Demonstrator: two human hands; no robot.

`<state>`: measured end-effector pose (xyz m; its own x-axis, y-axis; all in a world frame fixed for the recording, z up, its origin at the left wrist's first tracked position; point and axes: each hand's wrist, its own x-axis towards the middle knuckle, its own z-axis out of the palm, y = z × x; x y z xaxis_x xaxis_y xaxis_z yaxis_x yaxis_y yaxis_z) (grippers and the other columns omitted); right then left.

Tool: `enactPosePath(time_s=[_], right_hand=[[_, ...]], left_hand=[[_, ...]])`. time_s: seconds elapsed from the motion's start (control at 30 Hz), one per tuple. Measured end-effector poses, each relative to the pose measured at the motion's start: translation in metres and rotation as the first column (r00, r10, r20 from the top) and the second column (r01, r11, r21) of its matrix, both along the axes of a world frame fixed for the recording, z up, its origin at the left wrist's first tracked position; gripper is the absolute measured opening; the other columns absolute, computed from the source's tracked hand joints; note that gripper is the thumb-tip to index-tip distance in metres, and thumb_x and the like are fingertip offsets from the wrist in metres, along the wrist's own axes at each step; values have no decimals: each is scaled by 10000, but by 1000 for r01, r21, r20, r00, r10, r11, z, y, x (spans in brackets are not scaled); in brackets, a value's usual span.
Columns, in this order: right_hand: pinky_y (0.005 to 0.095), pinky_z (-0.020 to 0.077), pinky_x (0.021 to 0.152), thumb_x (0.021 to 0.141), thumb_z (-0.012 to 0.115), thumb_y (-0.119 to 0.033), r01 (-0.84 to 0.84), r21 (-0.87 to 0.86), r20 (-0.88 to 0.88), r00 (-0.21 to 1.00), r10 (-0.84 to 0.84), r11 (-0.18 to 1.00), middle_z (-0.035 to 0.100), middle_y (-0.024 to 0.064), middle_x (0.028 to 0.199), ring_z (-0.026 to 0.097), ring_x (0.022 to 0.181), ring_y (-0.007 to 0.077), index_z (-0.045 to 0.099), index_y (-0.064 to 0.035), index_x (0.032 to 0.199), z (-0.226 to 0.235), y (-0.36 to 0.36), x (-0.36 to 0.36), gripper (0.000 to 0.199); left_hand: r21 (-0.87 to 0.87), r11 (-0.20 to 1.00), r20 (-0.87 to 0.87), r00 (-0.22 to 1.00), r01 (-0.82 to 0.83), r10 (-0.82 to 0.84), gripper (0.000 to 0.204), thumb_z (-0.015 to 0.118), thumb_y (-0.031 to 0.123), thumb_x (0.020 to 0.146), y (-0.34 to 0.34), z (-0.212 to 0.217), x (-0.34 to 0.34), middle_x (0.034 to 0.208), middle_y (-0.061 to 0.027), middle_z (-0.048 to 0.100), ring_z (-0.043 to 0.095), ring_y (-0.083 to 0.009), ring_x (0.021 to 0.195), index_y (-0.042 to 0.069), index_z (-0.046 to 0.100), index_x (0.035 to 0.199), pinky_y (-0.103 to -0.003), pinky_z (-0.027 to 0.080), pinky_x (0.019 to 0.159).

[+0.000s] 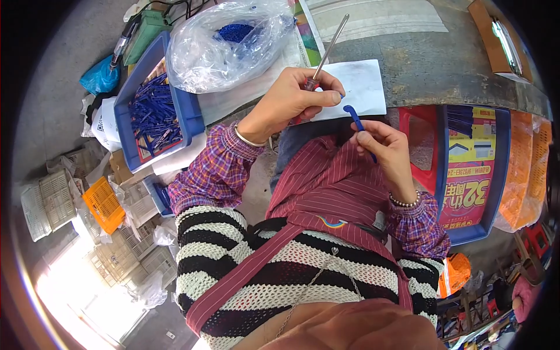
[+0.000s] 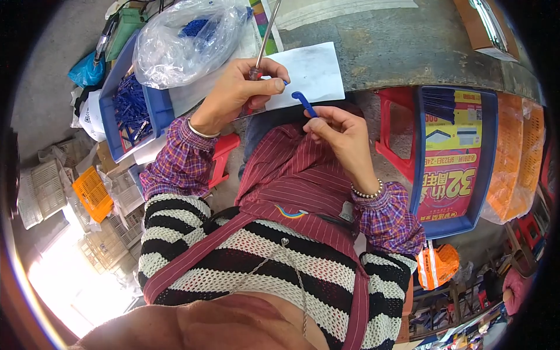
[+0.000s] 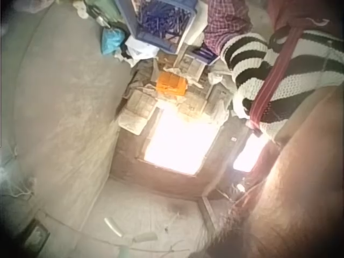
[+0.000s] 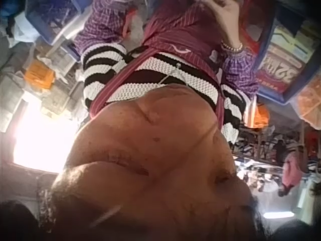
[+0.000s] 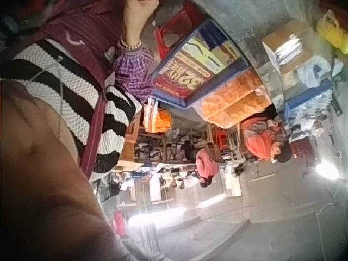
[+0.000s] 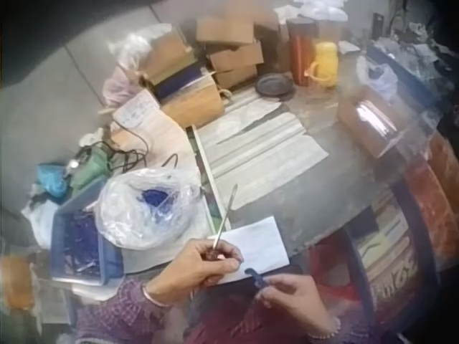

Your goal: Assembling and testing blue ballpoint pens at a manufacturing workbench.

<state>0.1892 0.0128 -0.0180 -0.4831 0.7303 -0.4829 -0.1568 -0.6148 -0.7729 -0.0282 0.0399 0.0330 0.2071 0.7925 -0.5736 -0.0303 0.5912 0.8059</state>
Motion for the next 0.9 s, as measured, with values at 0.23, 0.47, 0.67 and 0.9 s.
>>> enactPosePath(time_s=[0.23, 0.47, 0.67, 0.9], right_hand=[[159, 414, 528, 859, 581, -87, -72, -44, -39, 997, 71, 996, 642, 50, 807, 507, 587, 33, 584, 25, 1047, -4, 0, -8, 218], [160, 390, 504, 863, 570, -80, -123, -41, -3, 992, 123, 992, 640, 48, 792, 484, 559, 25, 589, 25, 1028, -9, -6, -4, 196], [159, 385, 505, 865, 570, -91, -180, -26, -10, 984, 180, 983, 640, 43, 789, 479, 559, 20, 590, 20, 1028, -12, -10, -7, 198], [155, 385, 508, 866, 570, -103, -161, -9, 43, 986, 162, 987, 639, 32, 791, 484, 569, 19, 588, 11, 1050, -9, -10, -4, 217]], left_hand=[[10, 1000, -56, 998, 21, -21, 158, 670, 91, 781, -5, 10, -4, 615, 33, 509, 396, -26, 464, 17, 621, 913, -181, 268, 420], [483, 853, -468, 882, 196, 62, 114, 685, 86, 753, -8, 37, -44, 670, 62, 563, 398, 17, 526, 47, 660, 857, -149, 275, 464], [478, 704, -877, 325, 525, 353, 156, 639, 123, 733, 39, 14, -137, 679, -81, 619, 561, -185, 589, 81, 687, 876, -300, 424, 540], [189, 838, -970, -35, 512, 240, 227, 633, 167, 715, 65, -16, -138, 810, -193, 639, 618, -354, 789, 101, 685, 926, -447, 485, 689]])
